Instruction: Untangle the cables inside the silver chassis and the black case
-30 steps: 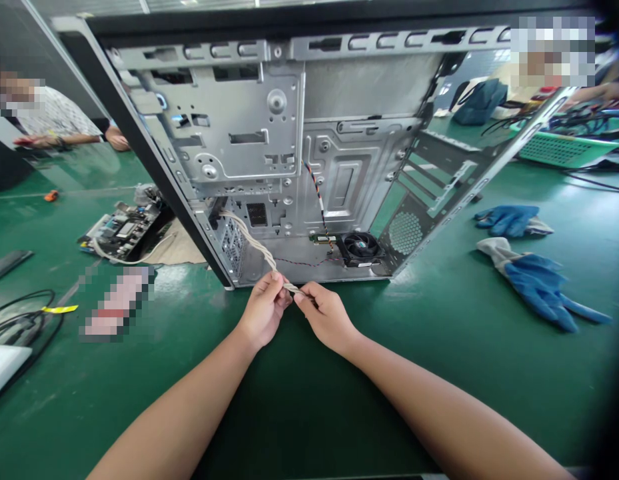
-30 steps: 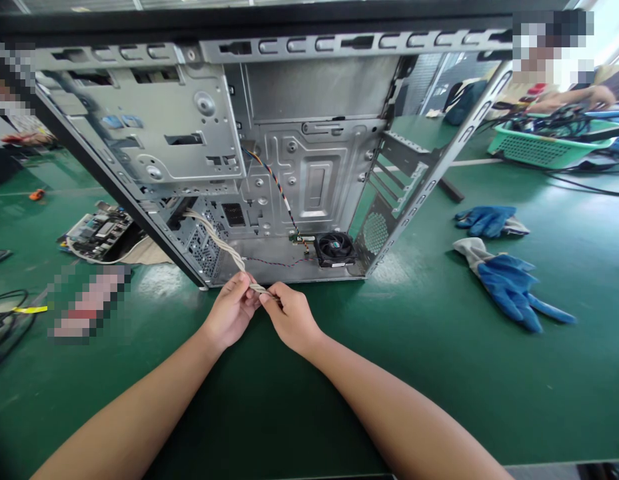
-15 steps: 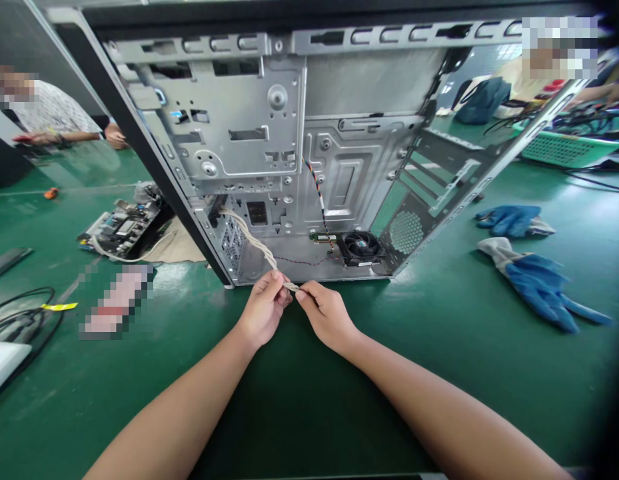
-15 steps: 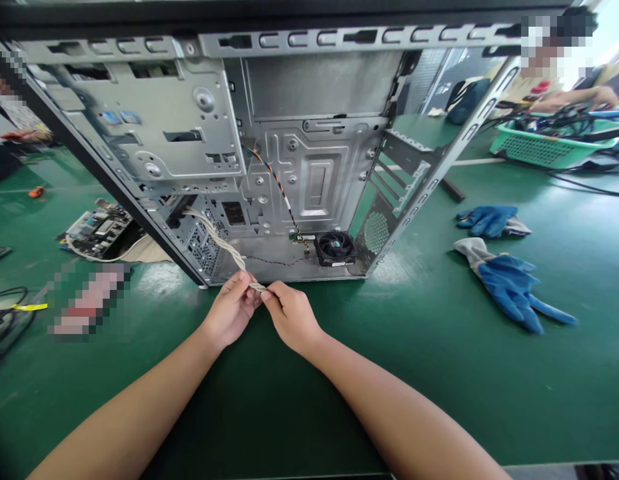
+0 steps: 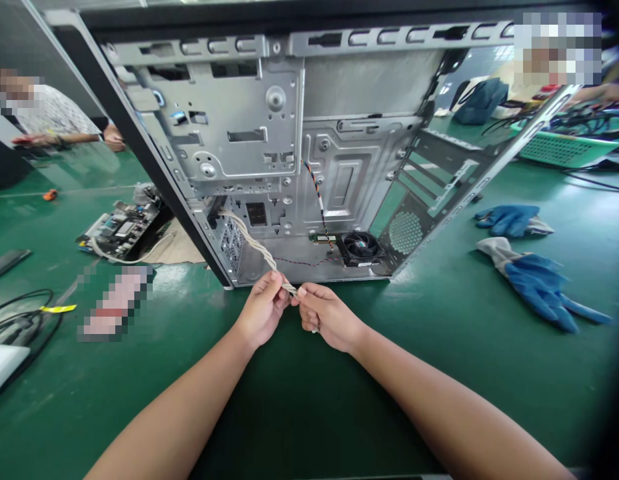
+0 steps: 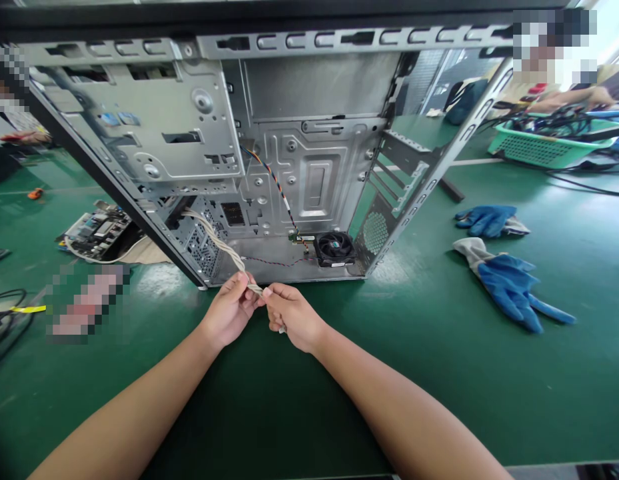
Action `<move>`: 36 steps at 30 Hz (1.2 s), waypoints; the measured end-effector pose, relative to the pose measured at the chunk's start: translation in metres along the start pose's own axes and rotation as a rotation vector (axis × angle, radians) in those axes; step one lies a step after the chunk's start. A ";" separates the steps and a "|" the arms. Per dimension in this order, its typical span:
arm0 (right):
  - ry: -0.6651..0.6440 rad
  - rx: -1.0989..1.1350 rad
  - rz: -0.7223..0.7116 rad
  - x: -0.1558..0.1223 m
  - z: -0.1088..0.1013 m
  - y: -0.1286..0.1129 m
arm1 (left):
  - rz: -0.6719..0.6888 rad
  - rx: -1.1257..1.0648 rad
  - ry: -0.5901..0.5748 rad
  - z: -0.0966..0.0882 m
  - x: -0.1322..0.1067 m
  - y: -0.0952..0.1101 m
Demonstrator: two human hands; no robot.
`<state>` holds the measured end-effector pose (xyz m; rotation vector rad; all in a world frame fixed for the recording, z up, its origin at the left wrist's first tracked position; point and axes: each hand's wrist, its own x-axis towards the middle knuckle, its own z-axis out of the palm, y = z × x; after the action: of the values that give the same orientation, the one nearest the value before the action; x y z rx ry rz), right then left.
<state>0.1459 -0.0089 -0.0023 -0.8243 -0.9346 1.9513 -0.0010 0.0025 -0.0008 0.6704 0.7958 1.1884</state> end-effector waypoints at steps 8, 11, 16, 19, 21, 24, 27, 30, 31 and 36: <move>0.053 -0.170 -0.104 0.002 0.000 0.007 | 0.005 -0.033 0.054 0.004 -0.001 0.000; 0.111 -0.445 -0.165 0.001 -0.001 0.009 | 0.005 -0.031 0.087 0.006 -0.002 0.000; 0.221 -0.813 -0.329 -0.002 -0.001 0.006 | 0.020 -0.044 0.106 0.007 -0.002 0.000; 0.229 -0.878 -0.361 -0.003 0.000 0.005 | 0.012 -0.055 0.113 0.007 -0.001 0.001; 0.229 -0.869 -0.355 -0.003 0.000 0.005 | 0.004 -0.058 0.109 0.007 -0.001 0.001; 0.194 -0.745 -0.280 -0.001 0.001 0.006 | -0.001 -0.059 0.097 0.006 -0.001 0.001; 0.102 -0.422 -0.152 0.000 0.002 0.006 | -0.003 -0.062 0.076 0.006 -0.001 0.001; -0.002 -0.077 -0.044 0.000 0.002 0.004 | -0.002 -0.067 0.044 0.005 -0.001 0.002; -0.032 0.000 -0.008 -0.001 0.002 0.003 | -0.001 -0.068 0.031 0.005 -0.001 0.002; -0.102 0.144 0.094 -0.003 0.001 -0.002 | 0.012 -0.070 -0.037 0.004 -0.001 0.002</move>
<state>0.1468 -0.0107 0.0008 -0.7018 -0.8154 2.1317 0.0008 0.0015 0.0037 0.6386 0.7161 1.2064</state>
